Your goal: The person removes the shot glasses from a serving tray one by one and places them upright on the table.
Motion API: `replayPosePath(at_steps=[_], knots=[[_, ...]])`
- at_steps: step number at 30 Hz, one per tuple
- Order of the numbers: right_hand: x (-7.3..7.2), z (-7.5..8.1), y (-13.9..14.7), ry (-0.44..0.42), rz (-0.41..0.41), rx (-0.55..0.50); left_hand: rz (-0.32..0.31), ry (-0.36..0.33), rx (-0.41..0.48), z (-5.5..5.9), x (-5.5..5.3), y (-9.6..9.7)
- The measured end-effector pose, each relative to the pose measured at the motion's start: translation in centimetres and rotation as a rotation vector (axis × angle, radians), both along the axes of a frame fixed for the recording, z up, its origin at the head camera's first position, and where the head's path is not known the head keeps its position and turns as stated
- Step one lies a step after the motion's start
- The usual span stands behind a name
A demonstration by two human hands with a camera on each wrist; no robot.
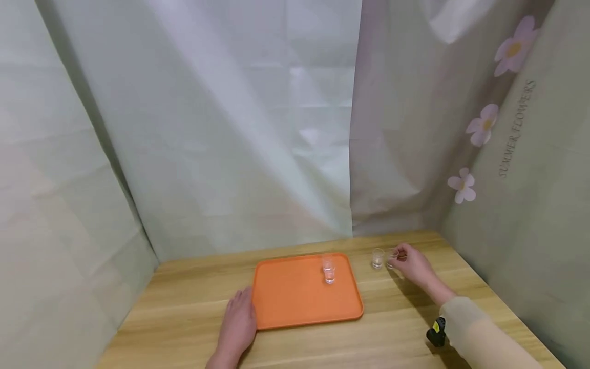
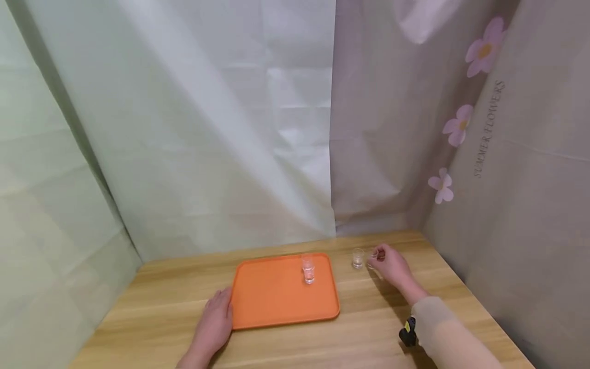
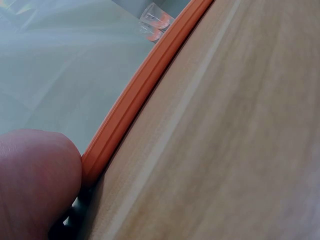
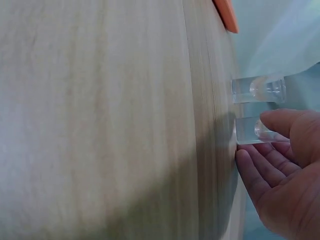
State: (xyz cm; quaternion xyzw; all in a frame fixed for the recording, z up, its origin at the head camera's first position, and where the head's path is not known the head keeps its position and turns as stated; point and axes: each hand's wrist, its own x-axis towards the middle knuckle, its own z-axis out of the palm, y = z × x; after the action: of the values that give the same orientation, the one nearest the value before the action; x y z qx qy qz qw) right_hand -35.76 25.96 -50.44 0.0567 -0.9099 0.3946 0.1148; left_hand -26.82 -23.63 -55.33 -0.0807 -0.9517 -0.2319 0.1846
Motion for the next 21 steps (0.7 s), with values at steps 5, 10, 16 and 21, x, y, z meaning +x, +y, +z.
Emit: replayPosePath(at_steps=[5,10,16,21], knots=[[0.0,-0.1,0.4,0.021,0.019,0.004,0.010,-0.026,-0.017,0.2,-0.3,0.3],[-0.2,-0.3,0.3,0.013,0.001,0.004,0.008,-0.034,-0.019,0.3,-0.3,0.4],[0.6,0.1,0.1,-0.007,-0.010,-0.002,0.004,-0.054,-0.011,0.2,-0.2,0.4],[2.6,1.5,-1.0,0.030,-0.027,0.005,0.001,-0.044,-0.018,0.2,-0.3,0.3]])
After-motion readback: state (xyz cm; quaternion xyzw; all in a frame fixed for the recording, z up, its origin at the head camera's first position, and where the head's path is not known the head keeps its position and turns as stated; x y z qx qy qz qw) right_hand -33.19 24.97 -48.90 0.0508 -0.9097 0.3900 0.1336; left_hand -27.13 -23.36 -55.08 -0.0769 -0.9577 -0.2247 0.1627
